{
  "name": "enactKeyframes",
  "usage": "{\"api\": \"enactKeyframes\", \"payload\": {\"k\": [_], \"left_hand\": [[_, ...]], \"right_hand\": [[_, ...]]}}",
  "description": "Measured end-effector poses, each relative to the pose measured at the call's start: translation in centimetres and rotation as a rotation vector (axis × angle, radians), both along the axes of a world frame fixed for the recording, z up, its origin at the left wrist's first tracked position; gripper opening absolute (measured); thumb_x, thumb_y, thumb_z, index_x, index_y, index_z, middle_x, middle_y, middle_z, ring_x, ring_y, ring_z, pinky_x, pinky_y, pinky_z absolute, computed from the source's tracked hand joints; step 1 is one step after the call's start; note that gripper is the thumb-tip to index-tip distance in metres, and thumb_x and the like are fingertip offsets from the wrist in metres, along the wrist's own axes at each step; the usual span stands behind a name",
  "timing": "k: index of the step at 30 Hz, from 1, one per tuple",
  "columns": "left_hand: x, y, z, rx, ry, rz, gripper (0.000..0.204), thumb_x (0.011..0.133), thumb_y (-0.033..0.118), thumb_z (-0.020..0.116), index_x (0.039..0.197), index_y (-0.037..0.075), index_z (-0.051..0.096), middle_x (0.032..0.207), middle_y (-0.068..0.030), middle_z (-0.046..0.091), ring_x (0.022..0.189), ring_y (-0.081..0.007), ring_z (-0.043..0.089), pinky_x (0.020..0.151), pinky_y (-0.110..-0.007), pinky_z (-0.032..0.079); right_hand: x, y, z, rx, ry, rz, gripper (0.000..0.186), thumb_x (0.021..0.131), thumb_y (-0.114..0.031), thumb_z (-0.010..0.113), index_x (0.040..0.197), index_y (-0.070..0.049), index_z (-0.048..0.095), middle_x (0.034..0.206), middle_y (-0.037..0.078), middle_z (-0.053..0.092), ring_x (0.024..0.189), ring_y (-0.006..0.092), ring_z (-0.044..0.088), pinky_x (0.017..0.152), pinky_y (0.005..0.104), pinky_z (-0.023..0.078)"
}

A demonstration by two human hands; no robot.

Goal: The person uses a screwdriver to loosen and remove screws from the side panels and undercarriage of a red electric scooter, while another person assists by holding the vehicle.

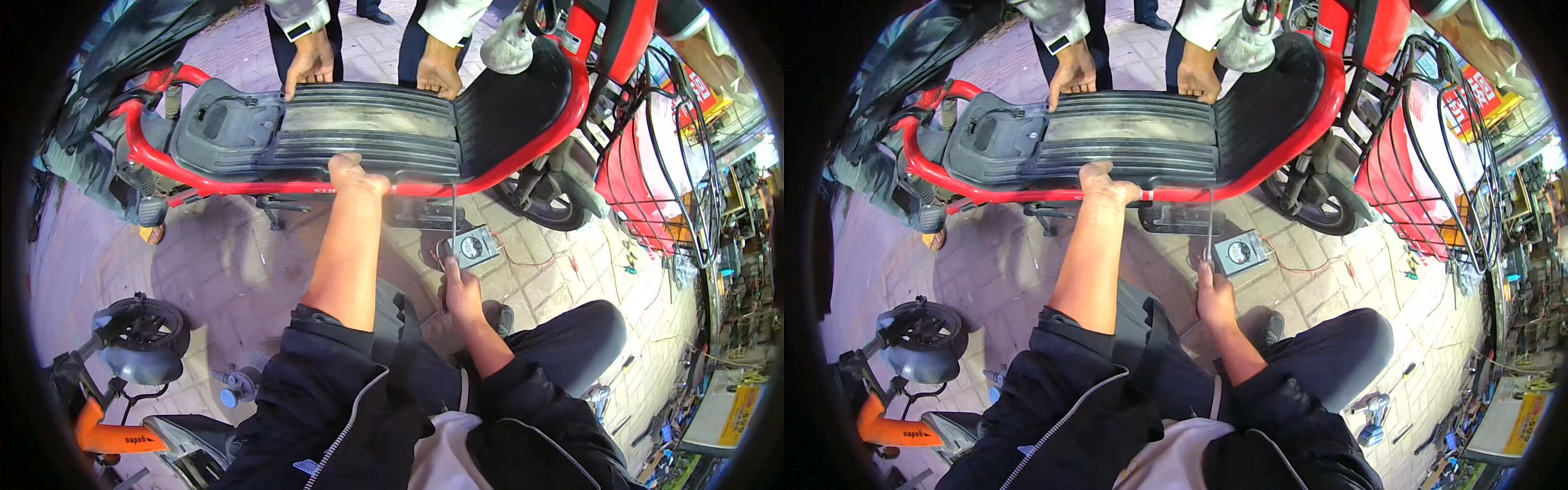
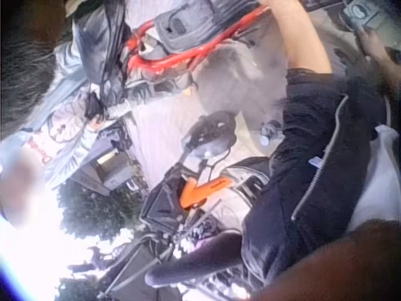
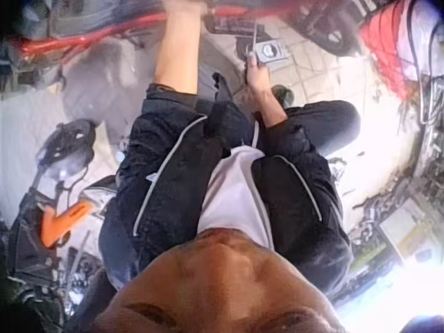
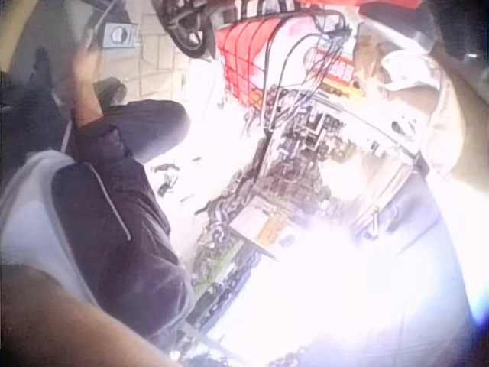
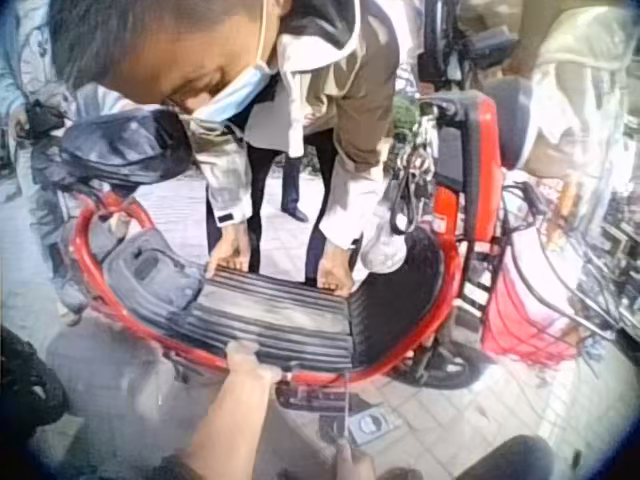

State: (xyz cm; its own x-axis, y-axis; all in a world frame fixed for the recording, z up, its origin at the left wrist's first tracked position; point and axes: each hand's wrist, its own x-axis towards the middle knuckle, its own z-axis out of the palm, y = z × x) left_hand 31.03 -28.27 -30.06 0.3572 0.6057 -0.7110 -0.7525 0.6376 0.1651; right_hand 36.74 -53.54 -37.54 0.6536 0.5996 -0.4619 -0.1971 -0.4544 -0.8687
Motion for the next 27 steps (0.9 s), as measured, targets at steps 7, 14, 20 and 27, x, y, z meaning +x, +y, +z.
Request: {"api": "enactKeyframes", "payload": {"k": [7, 14, 20, 27], "left_hand": [[-0.9, -0.1, 0.3, 0.004, -0.02, 0.035, 0.045, 0.081, 0.01, 0.036, 0.124, 0.001, 0.045, 0.132, -0.0129, 0.044, 0.119, -0.0299, 0.043, 0.102, -0.051, 0.025], [-1.4, -0.1, 0.0, 0.058, 0.003, 0.048, 0.045, 0.092, 0.02, 0.024, 0.129, 0.0, 0.041, 0.14, -0.0135, 0.037, 0.129, -0.0287, 0.033, 0.107, -0.052, 0.009], [-3.3, 1.9, -1.5, 0.061, -0.065, -0.012, 0.045, 0.092, 0.02, 0.024, 0.129, 0.003, 0.042, 0.141, -0.0135, 0.035, 0.129, -0.0302, 0.032, 0.105, -0.058, 0.014], [-0.6, 0.9, -1.7, 0.082, -0.145, 0.106, 0.034, 0.081, 0.016, 0.037, 0.107, 0.006, 0.056, 0.112, -0.0099, 0.057, 0.1, -0.0265, 0.055, 0.088, -0.05, 0.04]], "right_hand": [[0.0, 4.6, -2.8, 0.045, -0.057, -0.037, 0.05, 0.093, -0.044, 0.045, 0.072, 0.001, 0.052, 0.053, 0.007, 0.05, 0.038, 0.0169, 0.047, 0.037, 0.0321, 0.037], [-1.9, 6.1, -5.2, 0.09, -0.262, -0.043, 0.048, 0.093, -0.042, 0.045, 0.076, 0.002, 0.052, 0.057, 0.012, 0.053, 0.052, 0.0239, 0.056, 0.049, 0.0383, 0.042], [-2.5, 7.8, -8.9, 0.144, -0.521, -0.059, 0.043, 0.09, -0.035, 0.047, 0.09, 0.006, 0.058, 0.079, 0.027, 0.06, 0.08, 0.0444, 0.058, 0.07, 0.0459, 0.045], [-2.1, 2.4, -4.8, 0.054, -0.508, 0.114, 0.045, 0.092, -0.038, 0.042, 0.095, 0.004, 0.06, 0.07, 0.022, 0.06, 0.065, 0.0346, 0.06, 0.062, 0.0422, 0.045]]}}
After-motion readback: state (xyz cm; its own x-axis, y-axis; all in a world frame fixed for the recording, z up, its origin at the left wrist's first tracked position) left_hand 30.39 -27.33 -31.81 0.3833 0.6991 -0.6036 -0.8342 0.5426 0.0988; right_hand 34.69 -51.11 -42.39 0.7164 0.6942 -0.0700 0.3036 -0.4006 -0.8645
